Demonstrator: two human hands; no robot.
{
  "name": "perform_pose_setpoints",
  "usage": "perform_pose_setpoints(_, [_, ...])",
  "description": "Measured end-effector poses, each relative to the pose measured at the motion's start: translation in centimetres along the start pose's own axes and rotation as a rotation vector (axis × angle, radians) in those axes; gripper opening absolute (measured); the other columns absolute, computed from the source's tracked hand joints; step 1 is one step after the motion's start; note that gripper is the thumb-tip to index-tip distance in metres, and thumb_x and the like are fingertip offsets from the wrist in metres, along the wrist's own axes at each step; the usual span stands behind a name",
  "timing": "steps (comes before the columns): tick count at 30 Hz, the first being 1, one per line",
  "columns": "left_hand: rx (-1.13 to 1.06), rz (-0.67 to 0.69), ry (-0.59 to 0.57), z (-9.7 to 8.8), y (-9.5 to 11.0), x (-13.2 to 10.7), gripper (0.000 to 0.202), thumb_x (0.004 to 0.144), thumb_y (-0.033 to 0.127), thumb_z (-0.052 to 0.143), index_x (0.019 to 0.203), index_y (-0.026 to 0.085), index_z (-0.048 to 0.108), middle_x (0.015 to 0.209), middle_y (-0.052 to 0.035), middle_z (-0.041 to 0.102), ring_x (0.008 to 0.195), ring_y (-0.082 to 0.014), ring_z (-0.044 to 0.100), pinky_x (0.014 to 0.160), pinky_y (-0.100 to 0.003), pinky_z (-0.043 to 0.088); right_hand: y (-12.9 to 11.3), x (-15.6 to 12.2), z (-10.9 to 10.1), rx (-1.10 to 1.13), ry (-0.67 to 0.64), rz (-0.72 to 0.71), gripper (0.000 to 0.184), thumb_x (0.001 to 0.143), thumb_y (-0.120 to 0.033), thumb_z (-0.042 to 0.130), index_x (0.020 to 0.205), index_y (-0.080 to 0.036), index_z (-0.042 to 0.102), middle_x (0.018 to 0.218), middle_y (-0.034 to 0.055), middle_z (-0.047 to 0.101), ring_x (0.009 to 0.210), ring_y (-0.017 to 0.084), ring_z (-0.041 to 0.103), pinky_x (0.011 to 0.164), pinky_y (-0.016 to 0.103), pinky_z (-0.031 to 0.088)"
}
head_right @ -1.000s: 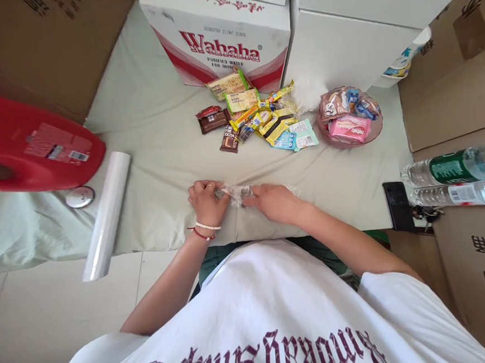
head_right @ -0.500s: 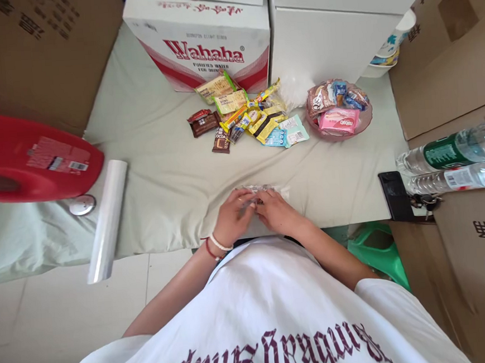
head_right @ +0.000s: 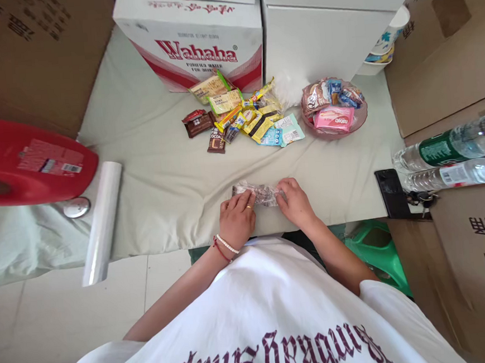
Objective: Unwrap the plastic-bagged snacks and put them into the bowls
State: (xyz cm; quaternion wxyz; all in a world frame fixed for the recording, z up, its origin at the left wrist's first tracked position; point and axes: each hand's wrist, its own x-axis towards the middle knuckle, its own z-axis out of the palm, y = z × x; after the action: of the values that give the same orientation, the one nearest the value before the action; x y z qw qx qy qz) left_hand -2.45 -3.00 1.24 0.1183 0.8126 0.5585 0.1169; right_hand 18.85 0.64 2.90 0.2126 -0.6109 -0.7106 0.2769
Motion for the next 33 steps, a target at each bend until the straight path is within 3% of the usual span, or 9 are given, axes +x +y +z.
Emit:
perform_pose_setpoints(3, [0.016, -0.011, 0.053, 0.5, 0.2, -0.3, 0.050, 0.101, 0.015, 0.044, 0.148, 0.019, 0.059, 0.154, -0.0124, 0.060, 0.140, -0.0329, 0.052, 0.108, -0.051, 0.038, -2.0, 1.1, 0.1, 0.031, -0.005, 0.030, 0.015, 0.099, -0.031, 0.055, 0.102, -0.023, 0.067, 0.094, 0.0050, 0.070, 0.083, 0.021, 0.065, 0.080, 0.032, 0.051])
perform_pose_setpoints(8, [-0.048, 0.051, 0.043, 0.8, -0.2, 0.4, 0.041, 0.100, 0.012, 0.044, 0.133, 0.013, 0.069, 0.145, -0.0172, 0.065, 0.133, -0.0324, 0.059, 0.103, -0.049, 0.046, -5.9, 4.2, 2.5, -0.188, -0.122, -0.056, 0.015, 0.101, -0.024, 0.053, 0.100, -0.021, 0.068, 0.098, 0.0072, 0.071, 0.090, 0.022, 0.064, 0.080, 0.031, 0.048])
perform_pose_setpoints(11, [-0.194, 0.114, 0.080, 0.5, -2.3, 0.5, 0.039, 0.092, 0.011, 0.051, 0.124, 0.011, 0.073, 0.140, -0.0191, 0.068, 0.133, -0.0329, 0.060, 0.105, -0.050, 0.051, -7.4, 4.9, 3.9, -0.283, -0.186, -0.037, 0.026, 0.106, -0.024, 0.043, 0.109, -0.018, 0.068, 0.107, 0.0112, 0.067, 0.090, 0.023, 0.062, 0.080, 0.033, 0.049])
perform_pose_setpoints(15, [-0.549, 0.171, 0.188, 0.2, -5.9, -1.7, 0.050, 0.085, 0.008, 0.049, 0.126, 0.022, 0.073, 0.135, -0.0094, 0.072, 0.130, -0.0252, 0.064, 0.112, -0.048, 0.053, -8.1, 3.5, 4.8, -0.335, -0.198, -0.195, 0.033, 0.108, -0.032, 0.045, 0.124, -0.013, 0.066, 0.117, 0.0158, 0.062, 0.105, 0.028, 0.057, 0.094, 0.039, 0.049])
perform_pose_setpoints(20, [-0.793, -0.017, 0.199, -0.4, -7.5, -5.1, 0.038, 0.084, 0.008, 0.049, 0.104, 0.023, 0.078, 0.108, -0.0053, 0.080, 0.101, -0.0203, 0.074, 0.092, -0.039, 0.061, -7.6, 2.6, 5.1, -0.445, -0.244, -0.336, 0.068, 0.096, -0.042, 0.069, 0.152, -0.009, 0.048, 0.139, 0.0231, 0.054, 0.122, 0.037, 0.049, 0.102, 0.050, 0.049])
perform_pose_setpoints(24, [-0.875, -0.265, 0.311, -1.2, -7.0, -5.4, 0.025, 0.089, 0.016, 0.053, 0.088, 0.022, 0.076, 0.096, -0.0035, 0.079, 0.091, -0.0186, 0.073, 0.088, -0.036, 0.059, -6.8, 4.1, 4.8, -0.466, -0.262, -0.318, 0.048, 0.099, -0.024, 0.061, 0.146, -0.013, 0.057, 0.132, 0.0206, 0.061, 0.120, 0.036, 0.051, 0.099, 0.048, 0.050])
perform_pose_setpoints(27, [-0.964, -0.422, 0.387, -1.8, -6.5, -4.6, 0.020, 0.094, 0.025, 0.057, 0.089, 0.022, 0.076, 0.097, -0.0046, 0.077, 0.093, -0.0187, 0.072, 0.089, -0.035, 0.057, -6.2, 5.0, 3.8, -0.260, -0.180, -0.276, 0.036, 0.102, -0.025, 0.054, 0.136, -0.018, 0.065, 0.124, 0.0173, 0.064, 0.116, 0.032, 0.054, 0.099, 0.046, 0.050])
perform_pose_setpoints(29, [-1.080, -0.495, 0.382, -2.0, -6.0, -3.9, 0.019, 0.094, 0.033, 0.064, 0.106, 0.022, 0.074, 0.113, -0.0072, 0.075, 0.105, -0.0207, 0.070, 0.091, -0.035, 0.056, -5.8, 5.0, 3.0, 0.036, -0.129, -0.223, 0.032, 0.104, -0.036, 0.053, 0.127, -0.021, 0.069, 0.116, 0.0133, 0.066, 0.109, 0.028, 0.058, 0.096, 0.043, 0.051])
perform_pose_setpoints(33, [-1.474, -0.527, 0.226, -1.8, -4.1, -2.1, 0.062, 0.086, 0.048, 0.078, 0.140, 0.027, 0.057, 0.148, -0.0126, 0.060, 0.126, -0.0269, 0.064, 0.093, -0.039, 0.059, -5.1, 3.6, 2.1, 0.733, -0.285, 0.020, 0.045, 0.099, -0.063, 0.056, 0.108, -0.022, 0.071, 0.097, 0.0049, 0.068, 0.085, 0.020, 0.060, 0.078, 0.034, 0.051])
